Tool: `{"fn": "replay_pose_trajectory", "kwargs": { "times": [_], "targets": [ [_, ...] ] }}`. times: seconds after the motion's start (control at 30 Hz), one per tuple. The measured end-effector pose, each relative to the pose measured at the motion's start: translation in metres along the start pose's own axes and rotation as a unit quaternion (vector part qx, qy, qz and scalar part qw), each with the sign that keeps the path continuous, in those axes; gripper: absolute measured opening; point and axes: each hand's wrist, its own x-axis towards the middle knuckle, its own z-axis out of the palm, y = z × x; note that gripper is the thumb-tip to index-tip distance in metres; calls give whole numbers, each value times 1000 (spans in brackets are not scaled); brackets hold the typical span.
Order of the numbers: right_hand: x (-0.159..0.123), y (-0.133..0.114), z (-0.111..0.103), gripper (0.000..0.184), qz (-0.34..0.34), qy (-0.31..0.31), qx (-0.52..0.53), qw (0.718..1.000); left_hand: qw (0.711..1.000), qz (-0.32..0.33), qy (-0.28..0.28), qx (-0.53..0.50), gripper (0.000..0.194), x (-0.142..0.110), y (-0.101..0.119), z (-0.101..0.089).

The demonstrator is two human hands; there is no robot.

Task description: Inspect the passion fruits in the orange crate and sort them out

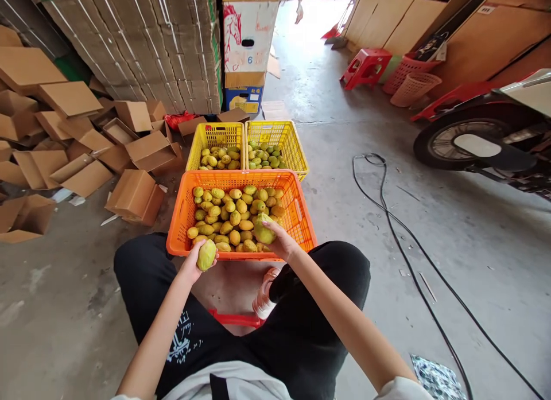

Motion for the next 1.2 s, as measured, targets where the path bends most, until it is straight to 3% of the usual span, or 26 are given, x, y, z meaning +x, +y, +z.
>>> {"fn": "replay_pose_trajectory", "kwargs": {
  "times": [0.1, 0.2, 0.33, 0.47, 0.57, 0.67, 0.73, 0.87, 1.07, 1.2],
  "targets": [
    [-5, -8, 15, 39, -17, -6, 18, 1000, 999, 33, -4, -21, 13, -3, 15, 4],
    [-13, -19, 32, 38, -7, -13, 47, 999, 997, 68, -24, -35, 24, -5, 29, 10],
    [-17, -27, 40, 37, -12, -23, 90, 996, 996, 69, -23, -44, 22, 2, 41, 20],
    [-4, -27, 28, 31, 0, -5, 52, 999, 997, 43, 3, -65, 11, 16, 45, 29],
    [12, -18, 10, 30, 9, 9, 8, 1000, 999, 10, -26, -35, 5, 25, 41, 28],
    [26, -5, -6, 38, -3, 3, -10, 1000, 998, -3, -58, 6, 13, 28, 36, 22],
    [31, 3, -13, 43, 11, 20, -16, 1000, 999, 12, -49, 17, 15, 29, 35, 19],
    [35, 13, -14, 53, 19, 25, -34, 999, 998, 43, -44, 10, 15, 32, 35, 20],
    [34, 21, -8, 52, 17, 27, -6, 999, 985, 119, -123, -18, 43, 46, 19, 19],
    [34, 25, -5, 42, 27, 18, 14, 999, 991, 104, -75, -46, 32, 51, 14, 20]
  ]
}}
